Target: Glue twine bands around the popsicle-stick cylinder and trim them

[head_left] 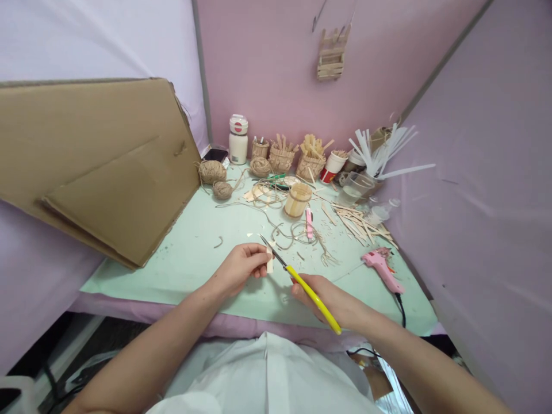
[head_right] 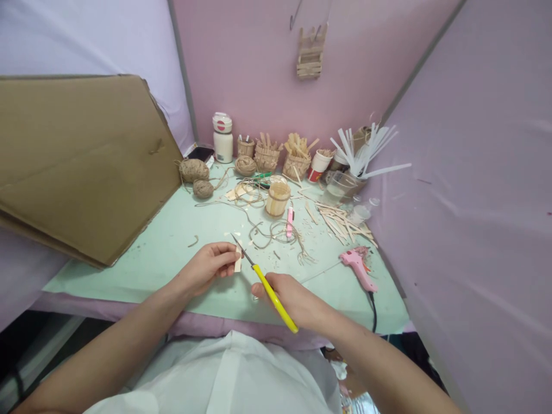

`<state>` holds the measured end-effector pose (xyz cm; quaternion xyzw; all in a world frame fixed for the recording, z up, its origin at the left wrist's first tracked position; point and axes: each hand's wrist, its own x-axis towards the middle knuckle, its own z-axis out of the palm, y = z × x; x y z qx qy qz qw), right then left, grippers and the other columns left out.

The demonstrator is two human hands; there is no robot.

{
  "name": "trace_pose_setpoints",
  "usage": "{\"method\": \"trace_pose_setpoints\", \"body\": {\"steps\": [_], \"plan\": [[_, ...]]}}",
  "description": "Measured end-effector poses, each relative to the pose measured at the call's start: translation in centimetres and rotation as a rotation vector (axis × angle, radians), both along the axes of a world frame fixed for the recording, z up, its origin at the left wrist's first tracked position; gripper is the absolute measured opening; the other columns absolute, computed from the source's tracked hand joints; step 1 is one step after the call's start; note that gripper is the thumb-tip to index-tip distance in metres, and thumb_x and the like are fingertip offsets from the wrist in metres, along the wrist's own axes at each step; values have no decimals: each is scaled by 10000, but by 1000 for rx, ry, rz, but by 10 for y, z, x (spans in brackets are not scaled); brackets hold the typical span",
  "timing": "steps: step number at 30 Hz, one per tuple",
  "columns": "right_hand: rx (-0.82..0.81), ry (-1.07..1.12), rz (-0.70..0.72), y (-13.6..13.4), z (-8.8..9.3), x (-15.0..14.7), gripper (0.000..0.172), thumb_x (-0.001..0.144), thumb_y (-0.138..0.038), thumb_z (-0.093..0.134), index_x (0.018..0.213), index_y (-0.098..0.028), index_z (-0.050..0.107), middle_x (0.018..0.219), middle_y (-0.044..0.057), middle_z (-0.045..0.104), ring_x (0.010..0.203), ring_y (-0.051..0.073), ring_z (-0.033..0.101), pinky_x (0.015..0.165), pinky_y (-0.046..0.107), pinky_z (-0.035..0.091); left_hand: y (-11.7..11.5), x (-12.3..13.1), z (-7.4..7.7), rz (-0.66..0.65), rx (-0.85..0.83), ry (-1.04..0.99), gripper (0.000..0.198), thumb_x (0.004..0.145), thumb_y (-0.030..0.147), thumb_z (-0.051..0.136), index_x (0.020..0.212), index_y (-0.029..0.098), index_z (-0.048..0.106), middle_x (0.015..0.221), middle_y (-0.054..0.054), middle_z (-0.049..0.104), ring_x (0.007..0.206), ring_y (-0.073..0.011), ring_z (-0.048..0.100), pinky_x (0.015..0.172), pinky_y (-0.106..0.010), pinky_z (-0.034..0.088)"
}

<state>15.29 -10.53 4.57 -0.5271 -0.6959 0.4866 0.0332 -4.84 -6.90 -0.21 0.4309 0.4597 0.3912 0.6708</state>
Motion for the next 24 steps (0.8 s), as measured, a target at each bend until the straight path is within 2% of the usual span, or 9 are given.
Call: {"method": "trace_pose_setpoints", "body": {"steps": [7, 11, 16, 19, 21, 24], "plan": [[16, 10, -18, 3, -8, 1, 427, 849, -587, 475, 675, -203, 400, 597, -51, 358, 534, 91, 318, 476, 226, 249, -1, 0, -1, -19, -14, -4, 198, 684, 330, 675, 655, 148, 604, 533, 23, 552, 461, -60, 460, 471, -184, 338], [88, 13, -43, 9, -3, 12, 417, 848, -587, 467, 695, -202, 423, 575, -49, 382, 519, 93, 335, 464, 224, 261, 6, -18, 4, 19, 40, 88, 230, 691, 376, 675, 704, 154, 616, 557, 23, 545, 460, -65, 438, 449, -189, 303], [216, -111, -196, 25, 12, 39, 386, 817, -568, 504, 694, -210, 428, 561, -44, 423, 518, 107, 377, 472, 232, 282, 27, -60, 26, 157, 278, 323, 252, 716, 402, 655, 793, 161, 649, 607, 17, 545, 506, -71, 421, 486, -195, 316], [299, -223, -321, 40, 9, 58, 420, 806, -612, 501, 699, -212, 433, 560, -41, 434, 520, 121, 410, 490, 241, 294, 42, -74, 37, 196, 364, 500, 265, 731, 420, 620, 808, 170, 664, 582, 25, 518, 510, -88, 409, 503, -211, 318], [356, -304, -379, 54, 1, 69, 446, 829, -634, 448, 695, -209, 434, 573, -26, 462, 536, 133, 438, 508, 247, 303, 53, -75, 38, 179, 415, 679, 249, 760, 402, 576, 803, 177, 675, 573, 24, 518, 526, -104, 426, 522, -222, 323], [425, -469, -461, 80, -10, 82, 461, 858, -618, 412, 734, -186, 515, 654, 30, 562, 600, 166, 507, 535, 259, 324, 71, -69, 30, 81, 516, 946, 207, 771, 324, 536, 755, 181, 685, 630, -6, 593, 601, -142, 498, 572, -242, 342]]}}
